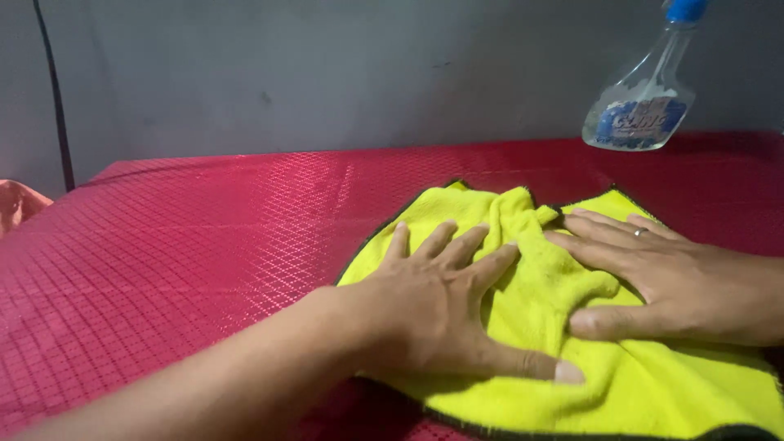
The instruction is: Wiping a red-covered table using a yellow microfiber cloth.
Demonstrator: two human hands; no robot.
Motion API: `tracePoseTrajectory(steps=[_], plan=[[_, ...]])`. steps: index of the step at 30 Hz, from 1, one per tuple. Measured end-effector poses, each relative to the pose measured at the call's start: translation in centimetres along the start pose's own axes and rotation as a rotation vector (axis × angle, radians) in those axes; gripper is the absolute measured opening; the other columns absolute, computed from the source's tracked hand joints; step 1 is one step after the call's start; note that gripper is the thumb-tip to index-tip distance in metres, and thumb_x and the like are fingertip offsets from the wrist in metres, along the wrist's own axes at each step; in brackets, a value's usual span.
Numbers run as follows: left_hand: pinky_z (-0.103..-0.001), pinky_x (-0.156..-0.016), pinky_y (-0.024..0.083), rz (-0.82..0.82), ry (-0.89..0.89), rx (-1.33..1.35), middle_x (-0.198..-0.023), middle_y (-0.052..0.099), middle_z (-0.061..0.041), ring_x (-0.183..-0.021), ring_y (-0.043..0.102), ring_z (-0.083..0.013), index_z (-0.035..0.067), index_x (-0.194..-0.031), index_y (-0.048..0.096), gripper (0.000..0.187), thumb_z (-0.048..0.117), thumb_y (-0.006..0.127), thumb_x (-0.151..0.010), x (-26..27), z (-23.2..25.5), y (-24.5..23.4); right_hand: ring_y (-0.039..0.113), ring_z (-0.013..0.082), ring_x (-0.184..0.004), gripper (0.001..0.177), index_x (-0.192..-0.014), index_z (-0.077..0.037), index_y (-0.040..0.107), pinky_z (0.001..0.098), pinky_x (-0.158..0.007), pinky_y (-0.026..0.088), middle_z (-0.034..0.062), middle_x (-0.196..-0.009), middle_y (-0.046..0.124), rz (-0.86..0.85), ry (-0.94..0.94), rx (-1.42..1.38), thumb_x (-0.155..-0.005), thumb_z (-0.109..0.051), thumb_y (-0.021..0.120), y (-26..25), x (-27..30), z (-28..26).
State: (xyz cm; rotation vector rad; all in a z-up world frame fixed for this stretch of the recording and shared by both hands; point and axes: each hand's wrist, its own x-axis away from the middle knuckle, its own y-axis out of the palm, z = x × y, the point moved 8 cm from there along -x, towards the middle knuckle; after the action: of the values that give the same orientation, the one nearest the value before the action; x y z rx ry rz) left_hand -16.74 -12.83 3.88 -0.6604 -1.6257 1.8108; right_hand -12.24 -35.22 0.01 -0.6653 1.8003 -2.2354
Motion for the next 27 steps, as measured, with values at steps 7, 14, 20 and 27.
tracePoseTrajectory(steps=[7, 14, 20, 27], plan=[[-0.076, -0.115, 0.008, 0.093, -0.060, -0.054, -0.168, 0.014, -0.017, -0.154, 0.011, -0.0443, 0.021, -0.164, 0.014, 0.095, 0.080, 0.027, -0.091, -7.1, -3.4, 0.6, -0.004, 0.0188, -0.158, 0.091, -0.165, -0.025, 0.009, 0.0448, -0.126, 0.005, 0.0023, -0.175, -0.002, 0.075, 0.171, -0.121, -0.087, -0.071, 0.019, -0.3, -4.0, 2.7], [-0.079, -0.113, 0.015, 0.112, -0.097, -0.090, -0.170, 0.016, -0.010, -0.154, 0.016, -0.0420, 0.023, -0.162, 0.021, 0.074, 0.061, 0.029, -0.098, -13.3, -7.6, 0.7, 0.006, 0.0194, -0.158, 0.083, -0.163, -0.018, 0.017, 0.0476, -0.126, 0.009, 0.0018, -0.172, 0.005, 0.188, 0.217, -0.161, -0.093, -0.062, 0.025, -2.6, -11.3, 5.5], [-0.078, -0.115, 0.014, 0.130, -0.133, -0.057, -0.171, 0.014, -0.010, -0.156, 0.015, -0.0414, 0.020, -0.161, 0.022, 0.074, 0.061, 0.028, -0.100, -17.9, -10.9, 0.4, 0.013, 0.0259, -0.158, 0.074, -0.159, -0.014, 0.025, 0.0495, -0.124, 0.017, 0.0092, -0.171, 0.014, 0.257, 0.112, -0.161, -0.100, -0.057, 0.027, -2.8, -17.5, 9.4], [-0.080, -0.114, 0.008, 0.063, -0.252, -0.014, -0.172, 0.005, -0.006, -0.156, 0.004, -0.0440, 0.023, -0.163, 0.017, 0.075, 0.063, 0.031, -0.101, -20.1, -12.7, -0.6, 0.031, 0.0391, -0.153, 0.059, -0.159, -0.035, 0.045, 0.0662, -0.116, 0.036, 0.0153, -0.167, 0.032, 0.098, 0.274, 0.119, -0.104, -0.046, 0.030, -2.9, -18.2, 9.7]])
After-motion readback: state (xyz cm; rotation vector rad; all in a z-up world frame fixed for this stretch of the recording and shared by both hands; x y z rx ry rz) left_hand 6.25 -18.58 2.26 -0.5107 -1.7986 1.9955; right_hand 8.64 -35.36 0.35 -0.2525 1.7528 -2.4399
